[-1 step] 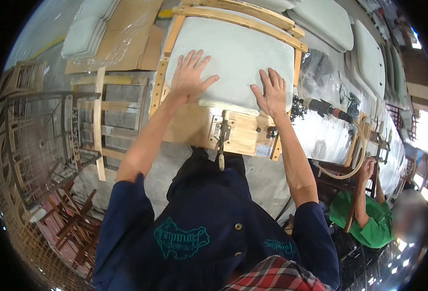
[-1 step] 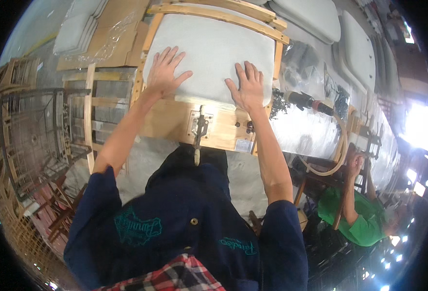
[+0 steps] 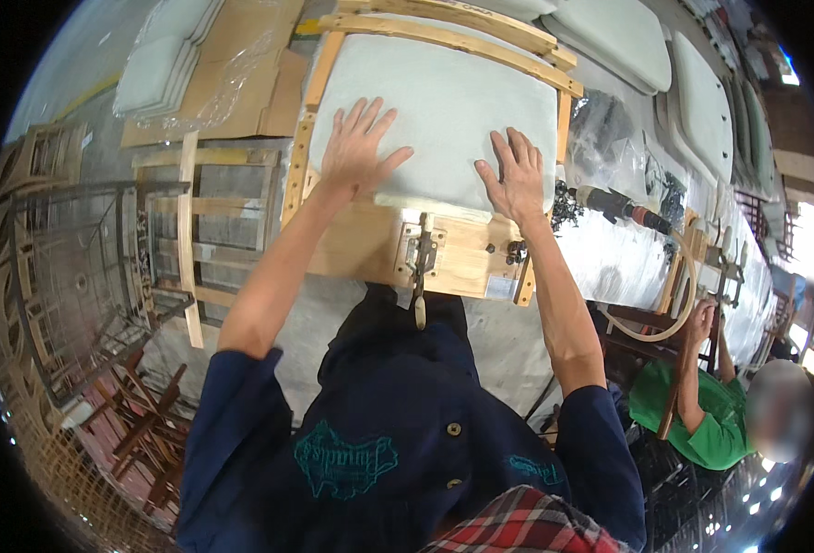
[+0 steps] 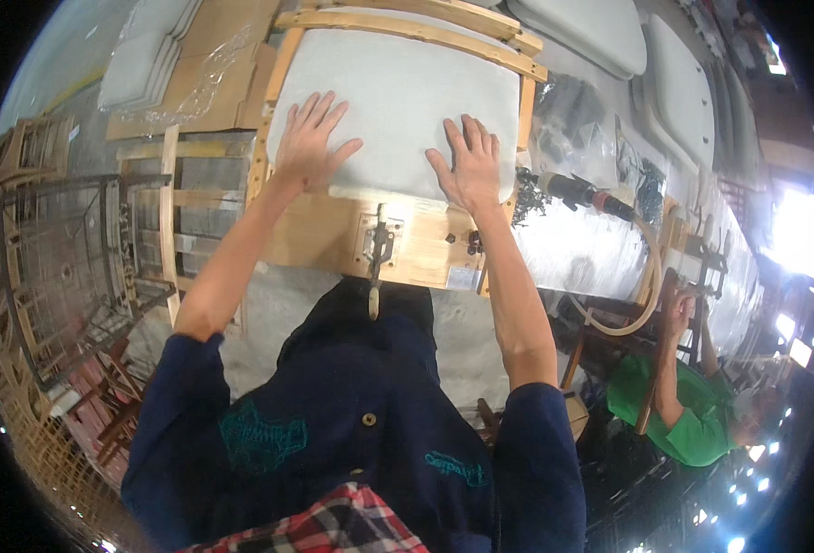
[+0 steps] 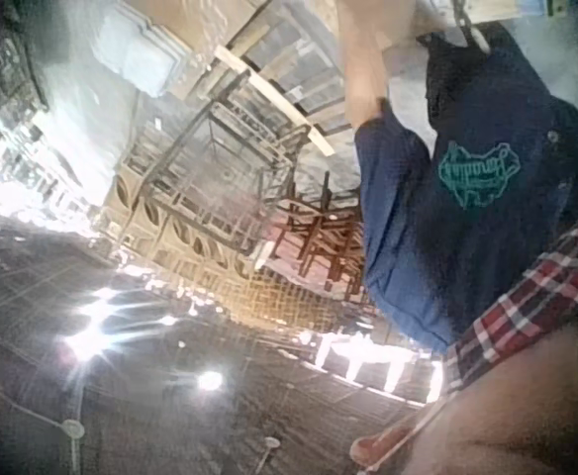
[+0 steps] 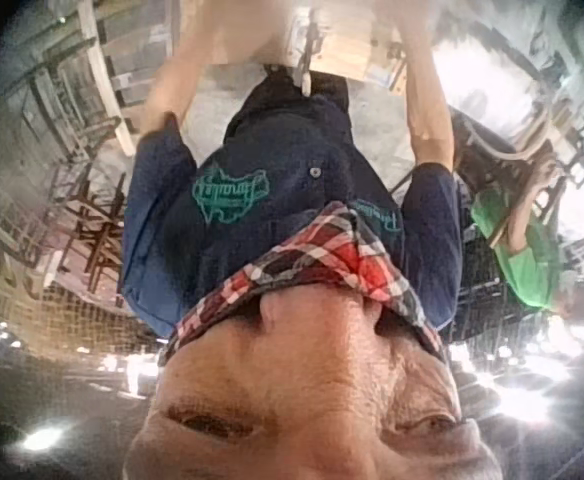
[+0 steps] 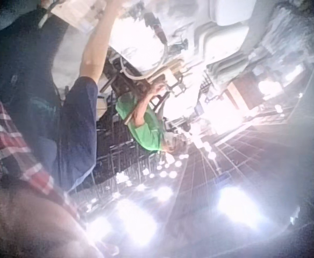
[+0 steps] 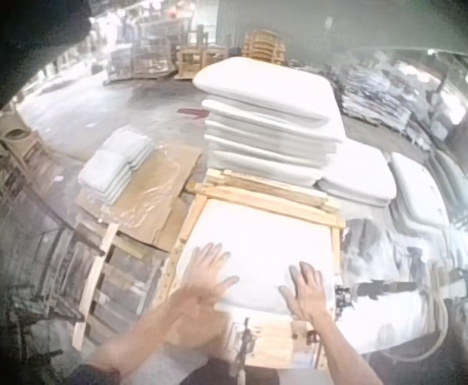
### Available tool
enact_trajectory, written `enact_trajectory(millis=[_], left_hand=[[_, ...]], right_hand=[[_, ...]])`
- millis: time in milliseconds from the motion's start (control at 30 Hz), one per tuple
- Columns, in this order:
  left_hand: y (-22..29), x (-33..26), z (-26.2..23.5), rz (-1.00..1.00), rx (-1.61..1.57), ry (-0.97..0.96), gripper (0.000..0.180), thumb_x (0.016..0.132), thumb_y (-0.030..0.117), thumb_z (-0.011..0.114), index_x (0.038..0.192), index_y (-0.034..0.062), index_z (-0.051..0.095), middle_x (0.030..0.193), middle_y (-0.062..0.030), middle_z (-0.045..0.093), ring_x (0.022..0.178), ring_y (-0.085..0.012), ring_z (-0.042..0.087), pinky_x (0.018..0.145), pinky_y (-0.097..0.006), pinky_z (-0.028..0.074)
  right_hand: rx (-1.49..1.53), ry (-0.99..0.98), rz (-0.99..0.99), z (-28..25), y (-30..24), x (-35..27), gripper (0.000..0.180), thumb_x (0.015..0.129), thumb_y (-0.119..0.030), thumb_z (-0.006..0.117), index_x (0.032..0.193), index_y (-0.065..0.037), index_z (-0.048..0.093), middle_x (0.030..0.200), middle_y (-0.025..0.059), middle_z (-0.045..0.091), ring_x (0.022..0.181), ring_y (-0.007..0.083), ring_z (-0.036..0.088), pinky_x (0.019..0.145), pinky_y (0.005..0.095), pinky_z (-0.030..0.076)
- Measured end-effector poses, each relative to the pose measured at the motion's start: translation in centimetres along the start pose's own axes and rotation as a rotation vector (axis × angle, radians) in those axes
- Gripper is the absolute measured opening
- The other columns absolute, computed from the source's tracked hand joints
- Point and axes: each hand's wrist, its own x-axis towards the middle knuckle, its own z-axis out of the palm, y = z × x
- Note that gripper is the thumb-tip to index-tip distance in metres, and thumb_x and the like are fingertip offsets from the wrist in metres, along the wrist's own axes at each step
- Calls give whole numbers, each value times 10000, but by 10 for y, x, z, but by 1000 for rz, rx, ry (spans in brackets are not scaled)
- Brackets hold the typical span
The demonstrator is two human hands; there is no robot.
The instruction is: The person picks up a white cushioned seat, places it on a wooden chair frame, and secures it using a pneumatic drill and screws. The person repeats this process for a second seat, aligning and fastening each cushion to its frame.
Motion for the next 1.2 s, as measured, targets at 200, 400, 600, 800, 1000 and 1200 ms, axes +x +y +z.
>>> enact_trajectory(millis=[200,400,600,800,1000,1200], left_hand=[[-9,5,29,27,88,-97,760,927,565,637,1533,154,436,1641,-109,333,1507,-364,283,1219,-583,225],[-13,8,33,33,76,-60,763,937,553,627,1556,167,406,1641,-99,335,1502,-357,290,1222,-582,222],[-14,13,36,67,110,-27,778,958,607,561,1571,157,396,1640,-116,347,1511,-361,285,1234,-584,189],[-17,5,53,43,134,-58,825,978,691,457,1598,153,364,1672,-143,284,1547,-396,199,1230,-634,119],[38,-37,50,73,90,-151,854,966,715,454,1593,142,373,1685,-154,243,1564,-415,118,1221,-669,85],[66,-21,61,17,138,-141,890,947,756,443,1590,145,372,1681,-161,237,1561,-416,119,1235,-663,82]], right_hand=[[-58,102,46,36,27,7,573,927,-438,678,1392,-121,571,1449,172,517,1352,369,458,1117,549,334],[-47,136,131,45,39,21,556,960,-468,619,1393,-124,567,1462,165,512,1362,348,464,1108,530,333],[-147,55,185,53,36,25,655,1017,-535,476,1496,-87,476,1560,189,430,1473,369,349,1199,546,250],[72,55,250,42,4,-47,613,1020,-465,527,1451,-29,523,1558,224,435,1481,398,341,1214,539,263],[532,100,530,-34,-97,-135,418,937,-268,717,1266,-18,650,1240,202,665,1135,382,636,993,450,508],[656,-45,107,-30,-192,-161,485,805,-211,838,1210,-21,650,1172,171,671,1070,381,645,927,455,533]])
